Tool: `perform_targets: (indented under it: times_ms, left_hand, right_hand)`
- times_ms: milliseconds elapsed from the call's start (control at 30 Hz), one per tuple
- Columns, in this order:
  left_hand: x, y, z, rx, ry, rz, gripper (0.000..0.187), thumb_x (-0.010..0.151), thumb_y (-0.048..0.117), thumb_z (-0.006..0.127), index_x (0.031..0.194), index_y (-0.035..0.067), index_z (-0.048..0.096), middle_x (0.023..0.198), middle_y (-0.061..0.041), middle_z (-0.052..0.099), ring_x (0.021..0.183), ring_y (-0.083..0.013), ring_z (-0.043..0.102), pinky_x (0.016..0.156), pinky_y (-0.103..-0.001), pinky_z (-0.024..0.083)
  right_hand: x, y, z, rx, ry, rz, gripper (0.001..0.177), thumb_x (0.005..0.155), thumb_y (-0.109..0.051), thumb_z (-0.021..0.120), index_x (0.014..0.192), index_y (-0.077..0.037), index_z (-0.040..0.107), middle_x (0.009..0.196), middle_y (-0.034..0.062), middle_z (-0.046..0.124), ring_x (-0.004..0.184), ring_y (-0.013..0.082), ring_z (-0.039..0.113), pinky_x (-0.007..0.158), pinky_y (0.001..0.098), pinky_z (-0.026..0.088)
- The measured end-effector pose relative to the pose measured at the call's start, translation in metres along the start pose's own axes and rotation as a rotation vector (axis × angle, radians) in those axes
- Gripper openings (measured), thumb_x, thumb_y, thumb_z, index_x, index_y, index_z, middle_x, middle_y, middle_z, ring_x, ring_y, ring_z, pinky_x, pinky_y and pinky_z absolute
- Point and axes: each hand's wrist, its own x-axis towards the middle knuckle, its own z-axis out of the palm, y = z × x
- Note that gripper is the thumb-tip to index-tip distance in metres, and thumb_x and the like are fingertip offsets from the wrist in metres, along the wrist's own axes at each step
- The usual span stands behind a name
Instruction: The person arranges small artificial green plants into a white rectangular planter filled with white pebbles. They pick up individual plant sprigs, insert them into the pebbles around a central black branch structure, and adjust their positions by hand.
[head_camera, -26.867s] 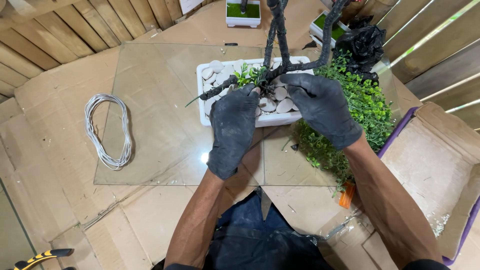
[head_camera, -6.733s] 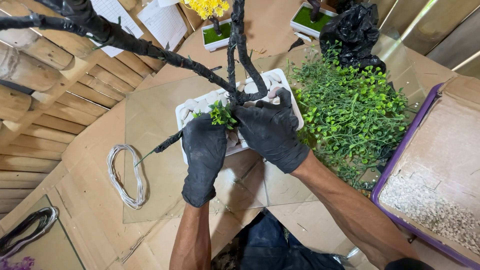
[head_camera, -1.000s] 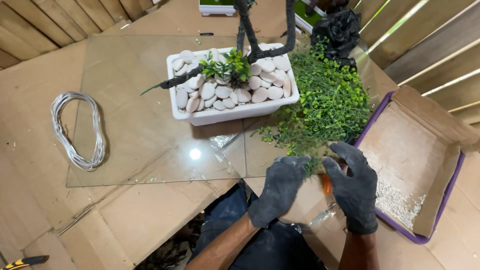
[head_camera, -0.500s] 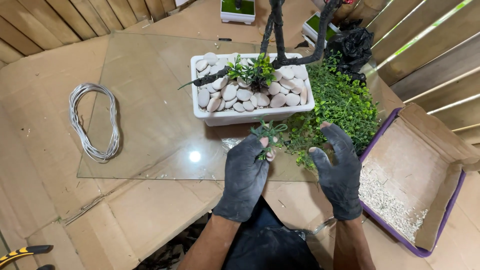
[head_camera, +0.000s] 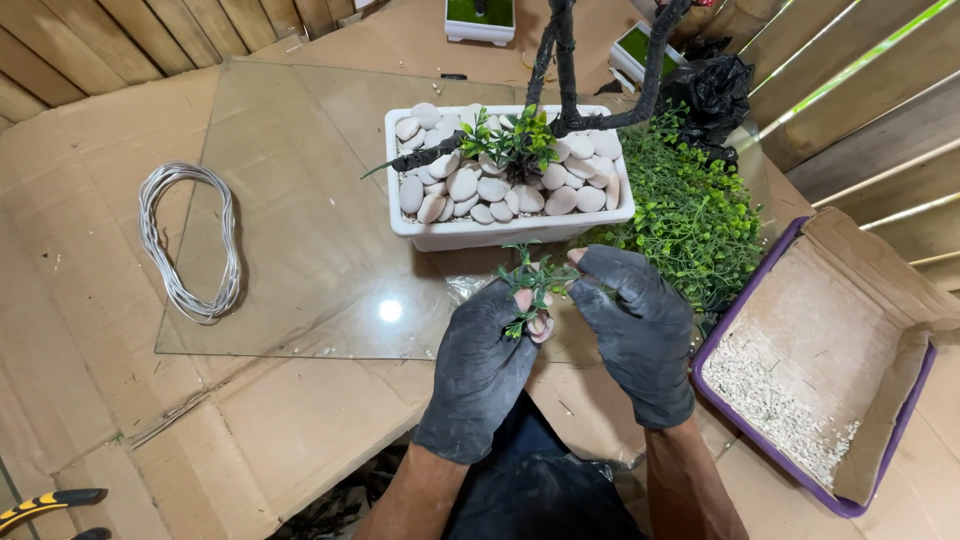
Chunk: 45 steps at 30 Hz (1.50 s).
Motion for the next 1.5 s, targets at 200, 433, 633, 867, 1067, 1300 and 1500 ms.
perform_targets:
  times_ms: [200, 433, 633, 867, 1067, 1300, 1500]
  left_hand:
    - [-0.007, 0.006, 0.008, 0.020, -0.020, 0.008, 0.016, 0.093, -0.001, 0.066, 0.103, -0.013, 0.069, 0.085, -0.019, 0.058, 0.080, -0.0159, 0.050, 0.086, -0.039, 0.058]
    - [0.003, -0.010, -0.012, 0.182, -0.028, 0.026, 0.018, 0.092, 0.002, 0.071, 0.104, -0.011, 0.074, 0.087, -0.024, 0.066, 0.076, -0.0197, 0.056, 0.078, -0.034, 0.058]
    - [0.009, 0.008, -0.004, 0.989, 0.080, 0.077, 0.042, 0.076, 0.035, 0.086, 0.113, 0.017, 0.079, 0.106, -0.009, 0.078, 0.101, -0.0184, 0.075, 0.094, -0.028, 0.059]
    - [0.045, -0.022, -0.054, 1.134, 0.036, 0.390, 0.039, 0.079, 0.035, 0.088, 0.103, 0.006, 0.079, 0.101, -0.015, 0.079, 0.102, -0.0300, 0.074, 0.091, -0.034, 0.061]
    - [0.037, -0.001, -0.035, 1.118, 0.068, 0.479, 0.037, 0.073, 0.039, 0.091, 0.098, 0.013, 0.080, 0.098, -0.011, 0.079, 0.101, -0.0268, 0.075, 0.094, -0.033, 0.060]
    - [0.044, -0.005, -0.043, 1.195, 0.170, 0.595, 0.040, 0.078, 0.031, 0.088, 0.102, 0.002, 0.076, 0.097, -0.020, 0.075, 0.101, -0.0350, 0.071, 0.094, -0.037, 0.058]
    - [0.071, -0.022, -0.064, 1.127, 0.130, 0.553, 0.037, 0.089, 0.035, 0.076, 0.109, 0.004, 0.073, 0.105, -0.006, 0.073, 0.112, -0.0197, 0.068, 0.112, -0.021, 0.041]
  right_hand:
    - [-0.004, 0.003, 0.005, 0.027, 0.034, -0.003, 0.020, 0.088, -0.003, 0.084, 0.107, -0.007, 0.079, 0.102, 0.0143, 0.077, 0.100, 0.0317, 0.075, 0.087, 0.0402, 0.060]
    - [-0.010, 0.015, 0.005, 0.134, 0.064, 0.189, 0.011, 0.092, 0.001, 0.079, 0.103, -0.001, 0.077, 0.098, 0.0193, 0.075, 0.101, 0.0256, 0.072, 0.085, 0.0441, 0.060]
    - [-0.007, 0.012, 0.010, 0.114, 0.046, 0.305, 0.008, 0.091, -0.006, 0.082, 0.096, -0.004, 0.077, 0.091, 0.0166, 0.074, 0.101, 0.0156, 0.062, 0.079, 0.0418, 0.059]
    - [0.001, 0.008, 0.023, -0.019, -0.154, 0.293, 0.011, 0.095, -0.015, 0.076, 0.102, -0.007, 0.079, 0.091, 0.0223, 0.075, 0.096, 0.0411, 0.074, 0.074, 0.0500, 0.060]
    - [0.010, 0.011, 0.031, 0.057, -0.212, 0.150, 0.008, 0.098, -0.011, 0.073, 0.102, -0.006, 0.077, 0.095, 0.0199, 0.075, 0.101, 0.0380, 0.074, 0.083, 0.0469, 0.060]
    - [0.019, 0.006, 0.042, -0.024, -0.236, 0.028, 0.010, 0.100, -0.010, 0.070, 0.106, -0.003, 0.073, 0.102, 0.0224, 0.074, 0.104, 0.0424, 0.071, 0.085, 0.0514, 0.060]
    - [0.021, 0.024, 0.047, -0.078, -0.174, -0.043, 0.010, 0.098, -0.008, 0.073, 0.108, -0.004, 0.075, 0.099, 0.0189, 0.074, 0.100, 0.0413, 0.072, 0.083, 0.0505, 0.061]
